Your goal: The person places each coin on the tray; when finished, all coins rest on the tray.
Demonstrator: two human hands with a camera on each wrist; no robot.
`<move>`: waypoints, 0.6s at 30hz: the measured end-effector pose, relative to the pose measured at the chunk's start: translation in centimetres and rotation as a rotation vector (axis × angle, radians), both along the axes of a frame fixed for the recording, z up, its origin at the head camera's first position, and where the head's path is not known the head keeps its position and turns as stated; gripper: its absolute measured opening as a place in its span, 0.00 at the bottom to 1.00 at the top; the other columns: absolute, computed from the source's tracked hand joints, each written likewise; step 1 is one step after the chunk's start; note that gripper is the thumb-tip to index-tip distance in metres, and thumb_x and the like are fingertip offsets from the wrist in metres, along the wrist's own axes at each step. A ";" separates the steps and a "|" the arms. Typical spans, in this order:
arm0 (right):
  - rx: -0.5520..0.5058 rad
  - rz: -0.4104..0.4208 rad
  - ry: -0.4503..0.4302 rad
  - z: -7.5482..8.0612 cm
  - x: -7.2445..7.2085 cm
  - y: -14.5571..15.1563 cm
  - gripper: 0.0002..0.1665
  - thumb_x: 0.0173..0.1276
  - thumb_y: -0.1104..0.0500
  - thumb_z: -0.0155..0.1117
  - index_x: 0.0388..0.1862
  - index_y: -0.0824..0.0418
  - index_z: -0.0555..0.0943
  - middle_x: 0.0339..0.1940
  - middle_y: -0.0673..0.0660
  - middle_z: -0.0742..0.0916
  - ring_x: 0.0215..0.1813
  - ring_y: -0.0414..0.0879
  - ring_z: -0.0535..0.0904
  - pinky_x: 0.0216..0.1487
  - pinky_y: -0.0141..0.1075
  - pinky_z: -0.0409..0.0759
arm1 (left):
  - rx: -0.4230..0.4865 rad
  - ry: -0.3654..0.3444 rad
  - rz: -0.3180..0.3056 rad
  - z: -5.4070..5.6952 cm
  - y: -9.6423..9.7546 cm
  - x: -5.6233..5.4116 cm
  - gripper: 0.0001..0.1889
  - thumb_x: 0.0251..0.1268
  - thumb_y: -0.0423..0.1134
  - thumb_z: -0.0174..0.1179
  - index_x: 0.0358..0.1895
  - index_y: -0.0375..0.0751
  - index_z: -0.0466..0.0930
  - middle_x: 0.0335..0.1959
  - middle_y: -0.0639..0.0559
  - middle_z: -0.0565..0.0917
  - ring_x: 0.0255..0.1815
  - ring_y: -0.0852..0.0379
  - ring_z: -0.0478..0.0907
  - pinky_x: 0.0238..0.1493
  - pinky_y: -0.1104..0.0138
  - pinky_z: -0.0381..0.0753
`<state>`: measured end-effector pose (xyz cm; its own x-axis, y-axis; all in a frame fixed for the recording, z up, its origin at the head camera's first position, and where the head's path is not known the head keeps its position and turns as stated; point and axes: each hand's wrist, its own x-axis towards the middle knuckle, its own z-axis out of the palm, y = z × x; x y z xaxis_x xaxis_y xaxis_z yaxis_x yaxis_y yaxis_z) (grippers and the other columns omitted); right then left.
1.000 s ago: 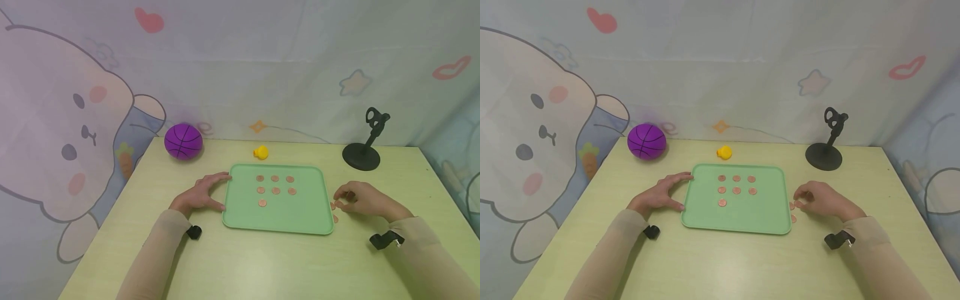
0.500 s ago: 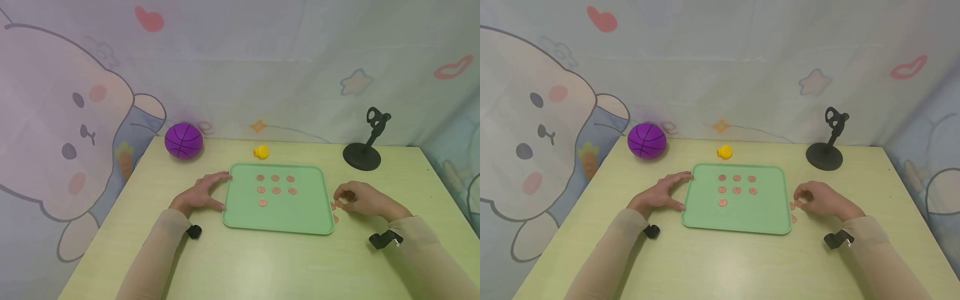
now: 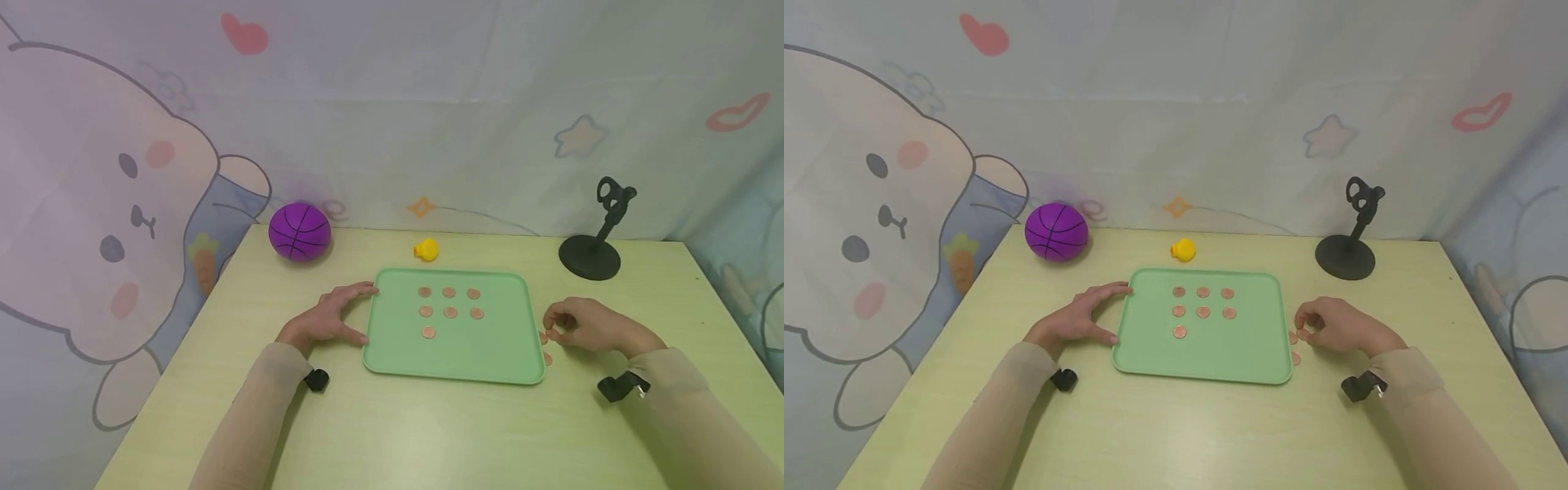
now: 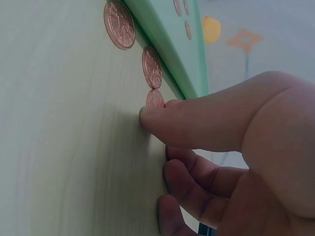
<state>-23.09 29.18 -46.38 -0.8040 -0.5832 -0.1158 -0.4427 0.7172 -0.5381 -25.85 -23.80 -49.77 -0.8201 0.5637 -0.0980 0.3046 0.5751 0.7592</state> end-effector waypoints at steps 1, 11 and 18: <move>0.002 0.003 -0.003 0.0 0.0 0.0 0.11 0.64 0.67 0.74 0.36 0.52 0.83 0.33 0.45 0.80 0.39 0.42 0.73 0.42 0.35 0.75 | -0.001 0.000 0.000 0.0 0.0 0.0 0.52 0.46 0.49 0.84 0.79 0.57 0.68 0.85 0.53 0.59 0.84 0.44 0.50 0.79 0.39 0.41; 0.007 -0.013 -0.033 -0.1 -0.2 0.0 0.09 0.64 0.65 0.74 0.37 0.53 0.83 0.33 0.46 0.80 0.39 0.42 0.73 0.42 0.35 0.75 | -0.004 -0.004 0.002 0.0 0.1 0.0 0.52 0.46 0.50 0.84 0.79 0.59 0.68 0.85 0.54 0.59 0.84 0.43 0.51 0.79 0.40 0.40; -0.008 -0.004 -0.027 0.2 -0.1 0.0 0.10 0.64 0.66 0.74 0.36 0.53 0.83 0.33 0.45 0.81 0.40 0.42 0.74 0.42 0.35 0.75 | -0.009 0.006 -0.001 0.1 0.0 0.0 0.52 0.46 0.50 0.84 0.79 0.58 0.67 0.85 0.54 0.58 0.84 0.44 0.50 0.79 0.40 0.41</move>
